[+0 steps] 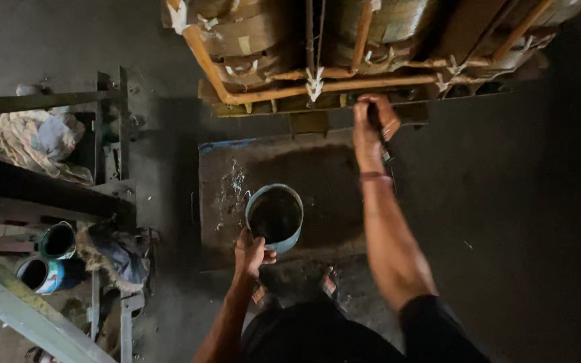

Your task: The person uses a paintbrush to apply dark liquid from a bucket onto a wooden structure. They repeatedly dip the brush into the bucket and paint the wooden frame and attached cylindrical objects.

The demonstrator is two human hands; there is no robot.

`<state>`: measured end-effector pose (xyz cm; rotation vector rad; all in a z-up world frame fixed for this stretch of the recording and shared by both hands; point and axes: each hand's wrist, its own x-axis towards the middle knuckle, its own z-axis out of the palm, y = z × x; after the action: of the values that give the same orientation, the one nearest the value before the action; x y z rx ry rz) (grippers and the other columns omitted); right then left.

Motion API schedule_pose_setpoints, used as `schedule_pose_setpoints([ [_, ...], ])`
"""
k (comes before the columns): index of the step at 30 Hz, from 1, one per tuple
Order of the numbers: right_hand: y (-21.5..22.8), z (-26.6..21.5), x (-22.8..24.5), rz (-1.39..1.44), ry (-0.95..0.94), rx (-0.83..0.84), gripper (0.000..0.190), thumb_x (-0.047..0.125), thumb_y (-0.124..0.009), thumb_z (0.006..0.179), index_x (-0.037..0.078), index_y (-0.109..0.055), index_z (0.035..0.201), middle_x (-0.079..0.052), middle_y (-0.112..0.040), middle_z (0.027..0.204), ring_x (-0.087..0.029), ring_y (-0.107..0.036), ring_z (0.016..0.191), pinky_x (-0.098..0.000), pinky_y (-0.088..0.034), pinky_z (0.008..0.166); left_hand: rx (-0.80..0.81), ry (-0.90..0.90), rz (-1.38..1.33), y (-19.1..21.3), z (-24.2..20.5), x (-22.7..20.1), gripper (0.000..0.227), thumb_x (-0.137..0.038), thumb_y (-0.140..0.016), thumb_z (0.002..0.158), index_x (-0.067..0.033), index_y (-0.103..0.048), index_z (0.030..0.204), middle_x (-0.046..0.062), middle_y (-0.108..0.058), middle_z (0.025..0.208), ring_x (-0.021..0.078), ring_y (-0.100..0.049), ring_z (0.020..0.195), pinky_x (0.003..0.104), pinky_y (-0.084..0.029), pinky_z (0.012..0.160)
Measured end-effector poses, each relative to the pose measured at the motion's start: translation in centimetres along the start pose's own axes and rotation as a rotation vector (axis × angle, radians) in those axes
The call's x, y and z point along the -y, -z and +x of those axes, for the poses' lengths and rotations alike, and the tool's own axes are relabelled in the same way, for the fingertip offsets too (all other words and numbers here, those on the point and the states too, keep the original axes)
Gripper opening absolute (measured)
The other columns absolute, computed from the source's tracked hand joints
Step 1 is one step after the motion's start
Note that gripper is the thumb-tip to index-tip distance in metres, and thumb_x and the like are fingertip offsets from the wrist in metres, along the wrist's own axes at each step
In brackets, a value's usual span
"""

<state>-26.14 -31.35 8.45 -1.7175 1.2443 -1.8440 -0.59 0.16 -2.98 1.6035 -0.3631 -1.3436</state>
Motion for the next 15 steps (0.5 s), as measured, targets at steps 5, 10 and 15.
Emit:
schedule_pose_setpoints([
  [5,-3.8,-1.2,0.7,-0.272,-0.128,-0.267,0.015,0.018,-0.071,0.101,0.004,-0.072,0.094,-0.008,-0.071,0.079,-0.019,-0.062,0.066,-0.0344,-0.050,0.059,-0.027,0.027,-0.013,-0.7,0.8,1.5,0.049,-0.007,-0.054,0.097,-0.0004,-0.039,0.143,0.025,-0.066,0.090,0.0274,-0.068,0.056,0.041,-0.059,0.043],
  [10,-1.7,-1.7,-0.3,0.361,-0.603,-0.390,0.018,0.018,-0.077,0.092,0.005,-0.066,0.087,-0.005,-0.073,0.083,-0.013,-0.067,0.064,-0.0287,-0.058,0.057,-0.041,0.064,0.053,-0.7,0.0,2.0,0.049,-0.006,-0.051,0.096,-0.0034,-0.039,0.143,0.021,-0.068,0.086,0.0259,-0.070,0.056,0.040,-0.063,0.045],
  [15,-2.4,1.5,-0.5,0.389,-0.466,-0.230,0.016,0.009,-0.070,0.101,0.001,-0.073,0.088,-0.013,-0.072,0.083,-0.016,-0.067,0.065,-0.0278,-0.057,0.062,-0.030,0.032,0.037,-1.5,-0.5,2.5,0.056,-0.008,-0.050,0.096,-0.0096,-0.030,0.148,0.023,-0.068,0.084,0.0257,-0.067,0.054,0.040,-0.060,0.044],
])
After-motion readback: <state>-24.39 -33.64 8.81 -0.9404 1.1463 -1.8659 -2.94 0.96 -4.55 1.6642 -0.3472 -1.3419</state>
